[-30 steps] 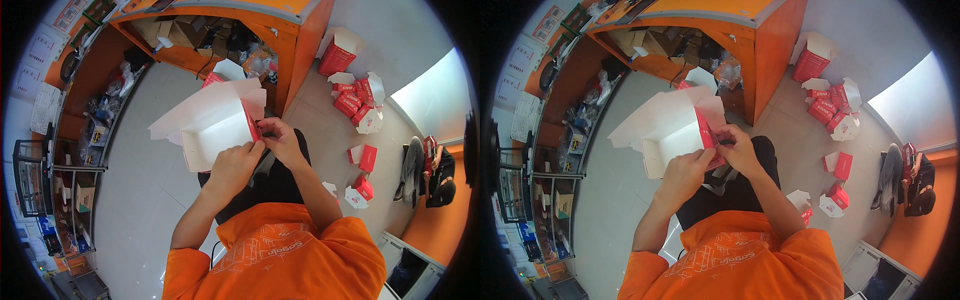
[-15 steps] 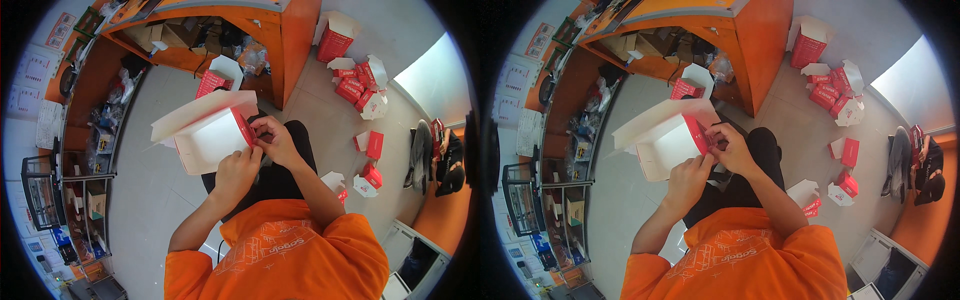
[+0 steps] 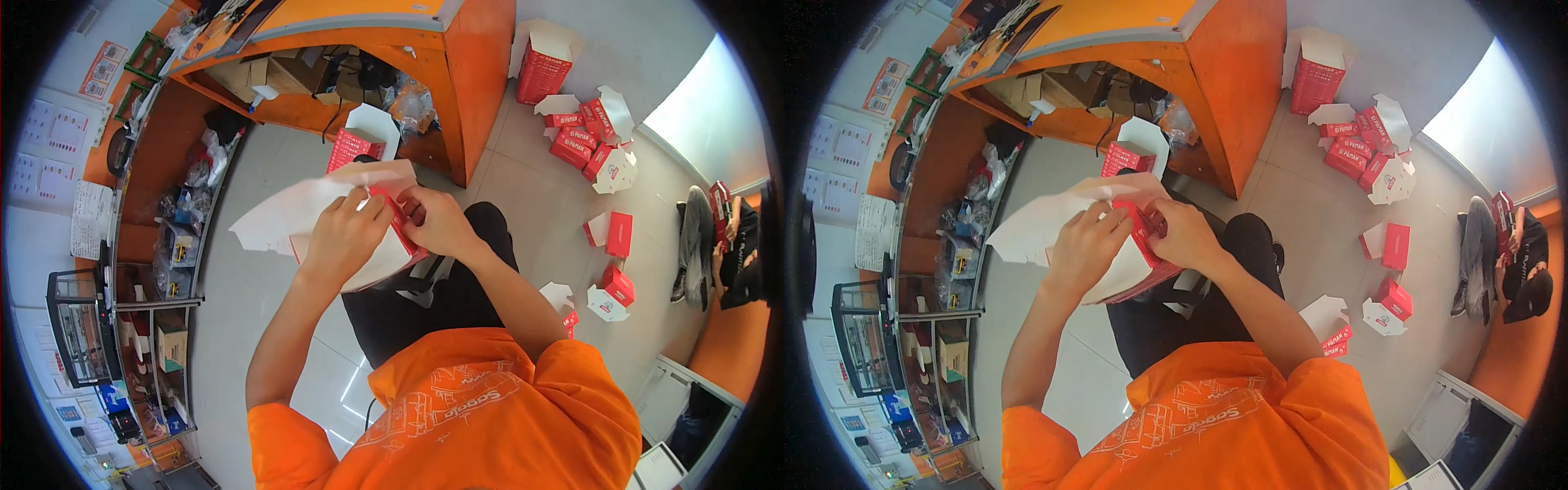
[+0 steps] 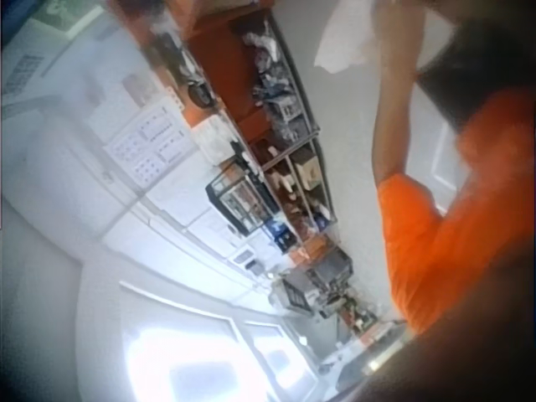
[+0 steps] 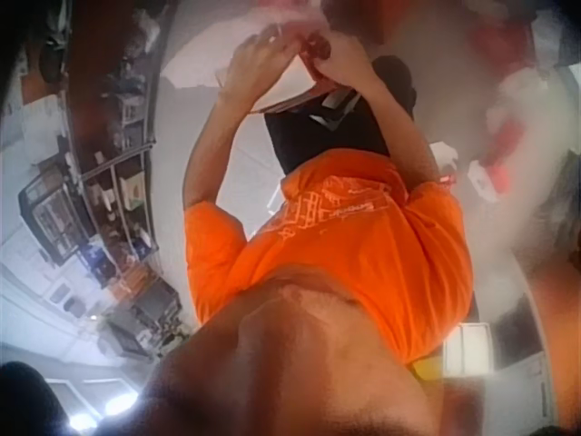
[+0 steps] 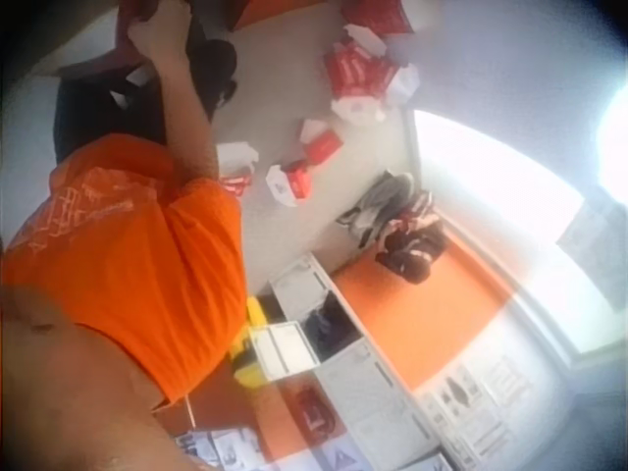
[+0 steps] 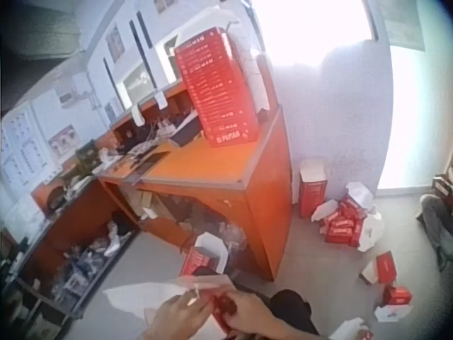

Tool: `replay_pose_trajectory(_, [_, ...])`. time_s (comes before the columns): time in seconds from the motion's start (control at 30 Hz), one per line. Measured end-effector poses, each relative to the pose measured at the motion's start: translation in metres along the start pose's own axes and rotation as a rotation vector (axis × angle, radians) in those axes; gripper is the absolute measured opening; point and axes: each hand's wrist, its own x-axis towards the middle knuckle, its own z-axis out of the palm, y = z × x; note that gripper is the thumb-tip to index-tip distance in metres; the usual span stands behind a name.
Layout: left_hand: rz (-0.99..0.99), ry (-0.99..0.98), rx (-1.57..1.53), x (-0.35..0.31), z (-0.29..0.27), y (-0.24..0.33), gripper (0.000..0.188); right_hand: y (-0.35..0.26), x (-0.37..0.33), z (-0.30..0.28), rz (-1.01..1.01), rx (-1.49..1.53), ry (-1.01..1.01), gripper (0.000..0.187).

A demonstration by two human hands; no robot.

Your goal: The person assembles red and white cardboard boxes by folding and interlocking the flaps. They repeatedly pick up flat pieces, fold them into box shapes, and place the finished boxes on the floor.

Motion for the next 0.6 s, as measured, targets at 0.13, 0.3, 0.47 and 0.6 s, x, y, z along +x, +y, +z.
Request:
replay_pose_trajectory(0.13, [0.054, 0.034, -0.061, -0.009, 0.0, -0.002, 0.012, -0.001, 0.006, 0.014, -0.055, -0.209, 0.114, 0.017])
replay_pose_trajectory(0.3, [0.057, 0.007, -0.099, -0.011, 0.0, -0.004, 0.013, 0.004, 0.014, 0.028, -0.184, -0.296, 0.25, 0.009])
replay_pose_trajectory(0.47, [0.072, -0.07, -0.137, -0.007, 0.015, -0.009, 0.013, 0.012, 0.011, 0.035, -0.243, -0.177, 0.277, 0.009])
replay_pose_trajectory(0.6, [0.089, -0.123, -0.09, -0.002, 0.021, -0.01, 0.01, 0.016, 0.01, 0.036, -0.249, -0.089, 0.281, 0.008])
